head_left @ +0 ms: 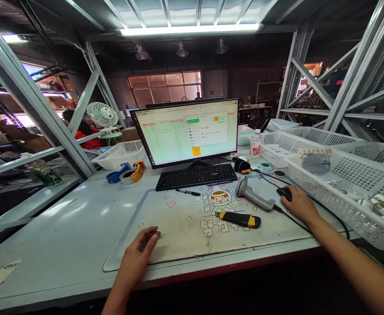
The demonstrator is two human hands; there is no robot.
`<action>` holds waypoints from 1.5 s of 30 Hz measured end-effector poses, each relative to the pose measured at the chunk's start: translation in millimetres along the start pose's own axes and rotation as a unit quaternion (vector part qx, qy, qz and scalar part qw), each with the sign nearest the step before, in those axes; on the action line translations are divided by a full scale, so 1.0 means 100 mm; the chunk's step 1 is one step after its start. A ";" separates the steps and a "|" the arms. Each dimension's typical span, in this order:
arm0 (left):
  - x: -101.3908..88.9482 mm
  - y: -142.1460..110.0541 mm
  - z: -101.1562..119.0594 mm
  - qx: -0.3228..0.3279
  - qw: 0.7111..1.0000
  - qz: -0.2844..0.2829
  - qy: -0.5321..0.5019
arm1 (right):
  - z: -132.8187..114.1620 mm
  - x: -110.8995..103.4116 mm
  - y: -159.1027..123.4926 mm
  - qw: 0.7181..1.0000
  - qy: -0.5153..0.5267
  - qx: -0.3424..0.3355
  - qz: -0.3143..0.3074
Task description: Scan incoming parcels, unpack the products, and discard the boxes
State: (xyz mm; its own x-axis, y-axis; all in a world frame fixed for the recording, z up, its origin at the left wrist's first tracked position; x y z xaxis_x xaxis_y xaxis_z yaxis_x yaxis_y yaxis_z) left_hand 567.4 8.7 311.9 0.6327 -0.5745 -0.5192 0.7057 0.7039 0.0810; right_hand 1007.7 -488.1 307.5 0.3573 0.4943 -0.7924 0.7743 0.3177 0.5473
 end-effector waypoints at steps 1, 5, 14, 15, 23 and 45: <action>0.00 0.00 0.00 -0.003 1.000 -0.003 -0.001 | 0.00 0.00 0.00 1.000 -0.002 0.000 0.001; -0.01 -0.01 -0.01 -0.008 1.000 0.004 -0.011 | 0.00 0.02 -0.01 1.000 -0.003 -0.008 0.001; 0.00 0.04 -0.08 0.015 1.000 -0.010 -0.006 | 0.01 0.00 -0.02 1.000 0.012 -0.007 0.014; 0.00 0.04 -0.08 0.017 1.000 -0.009 -0.006 | 0.00 -0.02 -0.01 1.000 0.018 -0.008 0.018; -0.01 0.01 0.00 0.018 1.000 0.009 -0.018 | -0.06 -0.12 0.00 0.998 0.038 -0.018 0.037; 0.00 -0.02 0.06 0.019 1.000 0.001 -0.007 | 0.00 0.06 -0.01 0.999 0.022 -0.029 0.009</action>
State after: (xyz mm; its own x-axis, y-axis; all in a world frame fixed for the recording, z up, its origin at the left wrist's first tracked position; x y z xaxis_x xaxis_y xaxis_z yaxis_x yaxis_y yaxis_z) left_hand 568.2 4.7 316.9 0.6378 -0.5795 -0.5074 0.7165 0.6881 0.1148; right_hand 1009.4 -485.5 302.0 0.3472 0.5344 -0.7706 0.7360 0.3540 0.5771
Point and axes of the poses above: each hand's wrist, its own y-axis towards the middle knuckle, its own x-axis out of the palm, z = x × y, the point moved 10 cm from there along y, towards the middle knuckle, and after that the axes turned 2 degrees about y, right-handed, at the moved point
